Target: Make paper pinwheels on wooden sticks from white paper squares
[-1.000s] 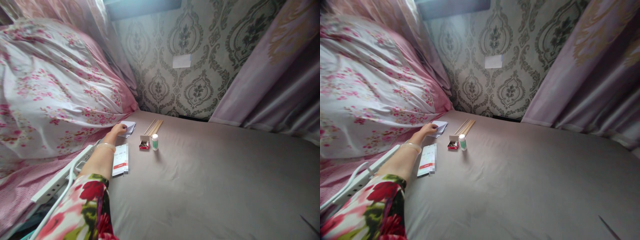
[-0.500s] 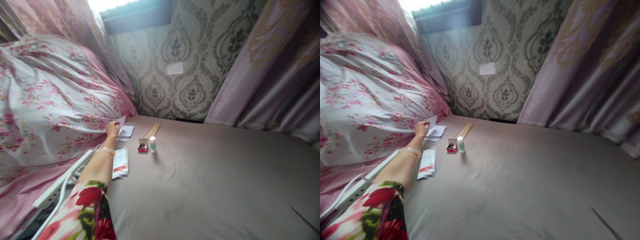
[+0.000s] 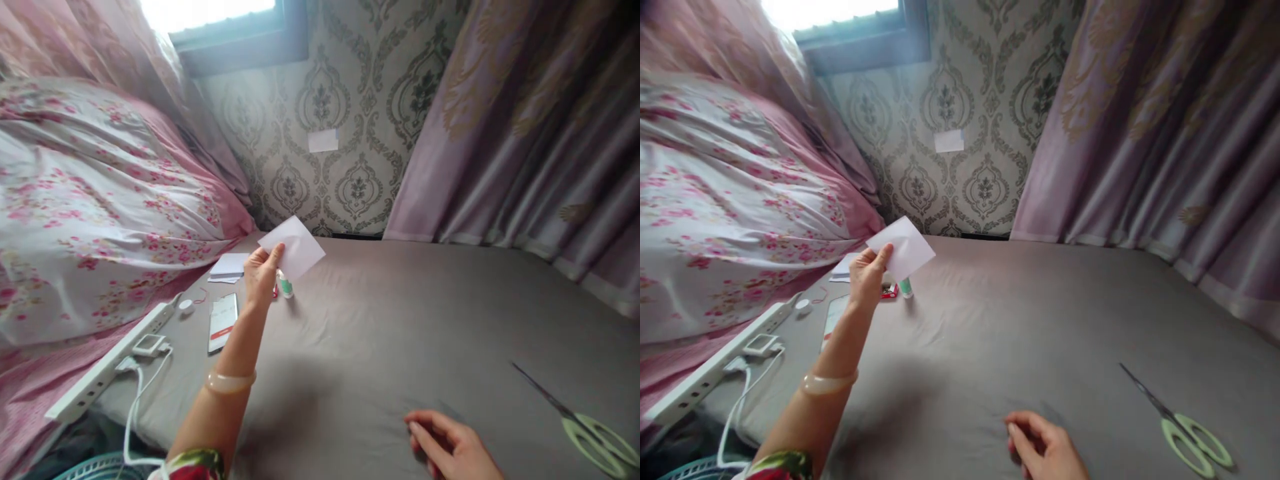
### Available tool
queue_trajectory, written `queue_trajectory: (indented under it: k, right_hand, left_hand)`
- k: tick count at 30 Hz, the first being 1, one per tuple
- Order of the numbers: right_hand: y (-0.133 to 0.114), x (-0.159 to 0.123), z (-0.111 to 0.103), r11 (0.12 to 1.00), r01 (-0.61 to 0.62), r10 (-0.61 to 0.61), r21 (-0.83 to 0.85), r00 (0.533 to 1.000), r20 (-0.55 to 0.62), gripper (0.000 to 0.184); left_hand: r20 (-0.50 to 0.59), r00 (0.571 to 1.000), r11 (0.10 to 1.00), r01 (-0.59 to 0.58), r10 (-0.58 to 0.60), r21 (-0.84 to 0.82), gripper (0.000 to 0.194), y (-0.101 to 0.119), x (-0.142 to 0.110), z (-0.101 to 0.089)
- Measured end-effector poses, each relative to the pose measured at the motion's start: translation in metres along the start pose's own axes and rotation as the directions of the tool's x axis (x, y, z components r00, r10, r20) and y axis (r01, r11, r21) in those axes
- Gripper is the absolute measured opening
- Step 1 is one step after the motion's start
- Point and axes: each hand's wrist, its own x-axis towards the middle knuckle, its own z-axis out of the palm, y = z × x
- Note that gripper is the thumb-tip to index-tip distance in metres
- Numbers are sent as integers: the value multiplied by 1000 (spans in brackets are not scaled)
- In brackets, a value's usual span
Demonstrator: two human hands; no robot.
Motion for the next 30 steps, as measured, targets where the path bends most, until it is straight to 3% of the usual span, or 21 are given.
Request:
queue_trajectory:
  k: [3, 8, 12, 14, 16, 18, 20, 23, 25, 27, 30]
  right_hand:
    - [-37, 16, -10, 996, 4, -10, 92, 998, 59, 42]
    - [-92, 46, -23, 942, 195, -188, 274, 981, -52, 46]
    - [-101, 74, -23, 908, 278, -260, 315, 961, -99, 53]
    - [-92, 87, -21, 914, 313, -268, 259, 944, -195, 51]
    - [-80, 95, -18, 919, 350, -293, 181, 914, -282, 46]
    - [-68, 99, -17, 896, 440, -388, 56, 838, -385, 36]
    - [-60, 100, -16, 835, 538, -526, -112, 724, -447, 25]
    - [-53, 97, -13, 688, 627, -721, -365, 538, -436, 19]
    - [-50, 96, -9, 587, 652, -809, -480, 449, -380, 23]
    - [-47, 95, -2, 518, 665, -855, -539, 419, -306, 28]
    - [-40, 93, 7, 470, 670, -876, -574, 433, -211, 33]
  left_hand:
    - [196, 949, 947, 279, -246, -160, 41, -5, -47, 30]
    - [371, 781, 728, 614, -503, -305, 29, -20, -104, 68]
    - [430, 703, 663, 699, -566, -268, 37, -37, -131, 89]
    - [453, 700, 690, 689, -553, -223, 44, -47, -138, 94]
    - [428, 728, 740, 649, -535, -177, 50, -58, -142, 94]
    - [340, 766, 780, 612, -546, -126, 51, -67, -143, 90]
    - [284, 770, 787, 612, -571, -80, 50, -72, -145, 85]
    - [369, 702, 742, 668, -609, -46, 48, -67, -151, 82]
    - [438, 649, 707, 706, -622, -43, 47, -60, -158, 83]
    - [490, 616, 682, 729, -617, -57, 46, -54, -166, 86]
    - [505, 603, 645, 755, -617, -114, 44, -52, -173, 90]
